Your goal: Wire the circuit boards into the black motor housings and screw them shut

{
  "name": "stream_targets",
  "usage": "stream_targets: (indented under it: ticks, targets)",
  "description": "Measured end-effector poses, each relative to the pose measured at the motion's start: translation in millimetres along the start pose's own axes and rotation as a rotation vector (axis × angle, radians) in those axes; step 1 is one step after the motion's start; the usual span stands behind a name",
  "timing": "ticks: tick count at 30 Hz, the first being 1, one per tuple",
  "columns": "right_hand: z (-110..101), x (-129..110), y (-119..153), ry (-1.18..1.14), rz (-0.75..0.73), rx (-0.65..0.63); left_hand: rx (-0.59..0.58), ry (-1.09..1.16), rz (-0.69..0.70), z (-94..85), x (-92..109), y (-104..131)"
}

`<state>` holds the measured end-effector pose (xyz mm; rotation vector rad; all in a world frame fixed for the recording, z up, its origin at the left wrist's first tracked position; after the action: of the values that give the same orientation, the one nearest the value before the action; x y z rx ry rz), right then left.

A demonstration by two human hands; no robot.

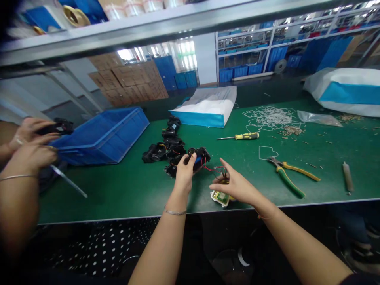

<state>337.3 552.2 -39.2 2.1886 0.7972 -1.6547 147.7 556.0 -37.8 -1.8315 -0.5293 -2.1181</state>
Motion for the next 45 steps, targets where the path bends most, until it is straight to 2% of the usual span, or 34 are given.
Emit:
stream_targets:
  ticks: [2, 3, 7, 9, 11, 14, 16, 18, 19, 21, 25, 27, 31, 38, 45]
  targets:
    - [-13.1, 6.2, 12.4, 0.152, 0.021, -0.073, 0.019, -0.052, -0.027, -1.8, -4.3, -1.2]
    - [-26.5, 8.6, 14.6, 0.249, 0.031, -0.065, 0.021, -0.104, -0.022, -1.6, -5.7, -1.5]
    - [-93.7, 11.9, 3.7, 0.678, 0.023, 0.135, -0.021, -0.362, 0.049, 4.7, -9.1, -0.9]
    - [-107.5, 13.1, -4.7, 0.847, -0.014, 0.139, -0.053, -0.506, 0.080, 9.5, -10.7, -0.1]
    - [-102.9, 11.0, -8.0, 0.994, -0.073, 0.117, -0.068, -0.640, 0.112, 13.4, -11.9, 0.9]
    - [-74.2, -7.6, 1.1, 1.067, -0.205, 0.237, -0.052, -0.787, 0.179, 16.9, -11.8, 3.0]
    - [-44.1, -23.9, 11.1, 0.913, -0.332, 0.295, -0.047, -0.855, 0.218, 18.6, -11.5, 4.3]
    - [-12.5, -31.7, 16.2, 0.700, -0.411, 0.252, -0.058, -0.899, 0.225, 19.6, -12.0, 5.0]
    - [0.1, -30.4, 15.7, 0.633, -0.399, 0.227, -0.062, -0.915, 0.217, 19.6, -12.3, 5.1]
    - [15.0, -17.6, 9.6, 0.596, -0.279, 0.205, -0.062, -0.939, 0.197, 19.2, -12.1, 5.7]
    - [15.6, 14.9, -6.6, 0.706, -0.010, 0.220, -0.077, -0.925, 0.208, 21.7, -5.9, 11.2]
    - [13.6, 21.2, -11.2, 0.755, 0.039, 0.227, -0.116, -0.970, 0.273, 27.9, -0.9, 16.8]
    - [14.5, 23.8, -11.8, 0.863, 0.123, 0.231, -0.275, -1.081, 0.437, 46.4, 3.3, 29.6]
    - [10.2, 22.8, -10.3, 0.908, 0.066, 0.137, -0.340, -1.035, 0.342, 49.9, -6.2, 25.1]
    - [12.1, 25.0, -3.2, 0.965, 0.017, 0.156, -0.263, -1.024, 0.378, 51.6, -12.0, 22.0]
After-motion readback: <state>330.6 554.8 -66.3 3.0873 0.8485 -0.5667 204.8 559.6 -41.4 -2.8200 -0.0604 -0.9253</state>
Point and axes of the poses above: each hand's wrist, its own y-axis away from the middle knuckle, its own z-axis out of the palm, x = y × z, the point moved 6 cm from there along -y, towards the middle knuckle, and after that the axes turned 6 degrees about -z, right-handed, at the moved point
